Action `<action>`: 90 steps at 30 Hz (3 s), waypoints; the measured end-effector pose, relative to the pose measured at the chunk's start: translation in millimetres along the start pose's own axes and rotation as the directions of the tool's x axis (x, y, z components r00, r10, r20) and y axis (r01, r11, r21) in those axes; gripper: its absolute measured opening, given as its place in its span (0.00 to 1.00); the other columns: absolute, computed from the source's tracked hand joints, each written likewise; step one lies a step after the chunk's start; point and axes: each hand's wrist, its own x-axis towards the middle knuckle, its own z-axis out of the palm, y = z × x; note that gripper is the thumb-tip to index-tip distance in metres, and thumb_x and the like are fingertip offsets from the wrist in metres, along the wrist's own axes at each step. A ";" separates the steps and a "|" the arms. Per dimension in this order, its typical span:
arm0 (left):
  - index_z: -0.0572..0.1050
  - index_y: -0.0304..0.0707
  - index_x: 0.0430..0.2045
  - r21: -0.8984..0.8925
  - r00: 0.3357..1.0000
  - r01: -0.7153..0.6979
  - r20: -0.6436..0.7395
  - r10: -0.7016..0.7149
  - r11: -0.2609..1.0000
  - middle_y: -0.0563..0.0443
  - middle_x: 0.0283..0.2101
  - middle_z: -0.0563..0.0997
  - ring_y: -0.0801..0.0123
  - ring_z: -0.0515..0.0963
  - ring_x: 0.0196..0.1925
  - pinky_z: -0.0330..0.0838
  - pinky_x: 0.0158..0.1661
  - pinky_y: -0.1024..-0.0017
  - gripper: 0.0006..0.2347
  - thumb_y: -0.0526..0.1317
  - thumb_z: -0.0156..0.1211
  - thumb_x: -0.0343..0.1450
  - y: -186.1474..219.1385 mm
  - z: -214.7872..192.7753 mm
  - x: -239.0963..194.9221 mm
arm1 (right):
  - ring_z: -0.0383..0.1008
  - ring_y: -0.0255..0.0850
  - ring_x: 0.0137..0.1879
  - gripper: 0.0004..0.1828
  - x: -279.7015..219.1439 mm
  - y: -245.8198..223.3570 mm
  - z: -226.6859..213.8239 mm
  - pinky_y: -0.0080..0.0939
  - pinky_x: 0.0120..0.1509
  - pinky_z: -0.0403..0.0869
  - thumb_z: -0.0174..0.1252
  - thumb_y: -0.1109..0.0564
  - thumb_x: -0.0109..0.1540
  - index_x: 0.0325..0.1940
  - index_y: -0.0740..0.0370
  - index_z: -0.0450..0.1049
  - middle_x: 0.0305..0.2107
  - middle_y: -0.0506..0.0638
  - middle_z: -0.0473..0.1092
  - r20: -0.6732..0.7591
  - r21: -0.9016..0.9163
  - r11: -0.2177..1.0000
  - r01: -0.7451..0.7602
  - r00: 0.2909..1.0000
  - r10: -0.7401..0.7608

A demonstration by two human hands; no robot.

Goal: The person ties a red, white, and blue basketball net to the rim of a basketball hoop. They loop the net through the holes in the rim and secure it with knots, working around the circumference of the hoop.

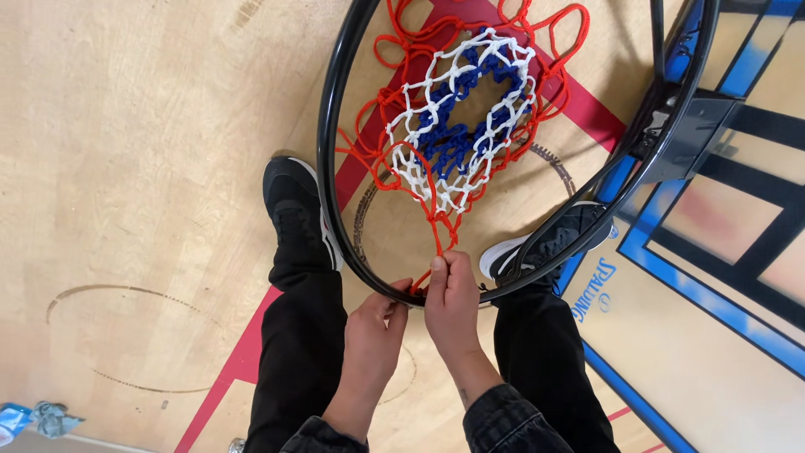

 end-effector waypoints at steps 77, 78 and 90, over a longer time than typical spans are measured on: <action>0.74 0.32 0.37 -0.895 0.995 -0.026 -0.067 -0.077 0.444 0.40 0.36 0.83 0.55 0.84 0.49 0.76 0.47 0.62 0.07 0.38 0.51 0.80 -15.6 38.4 45.4 | 0.76 0.42 0.44 0.04 47.5 45.2 -17.8 0.41 0.49 0.74 0.59 0.55 0.63 0.40 0.53 0.78 0.32 0.49 0.72 0.613 0.067 0.991 -0.116 0.788 0.051; 0.74 0.32 0.37 -0.896 0.995 -0.026 -0.065 -0.073 0.444 0.40 0.36 0.83 0.55 0.84 0.49 0.76 0.47 0.62 0.07 0.38 0.51 0.80 -11.4 38.4 43.7 | 0.76 0.42 0.44 0.04 47.2 33.8 -24.9 0.41 0.49 0.74 0.59 0.55 0.63 0.40 0.53 0.78 0.32 0.49 0.72 0.610 0.067 0.991 -0.114 0.791 0.050; 0.74 0.37 0.45 -0.869 0.981 -0.136 -0.185 -0.057 0.477 0.43 0.32 0.81 0.57 0.87 0.40 0.81 0.43 0.64 0.09 0.42 0.51 0.79 4.2 26.6 50.5 | 0.71 0.44 0.35 0.07 45.6 39.3 -45.8 0.40 0.42 0.74 0.59 0.60 0.57 0.30 0.53 0.82 0.30 0.52 0.66 0.350 0.172 0.971 0.166 0.911 -0.218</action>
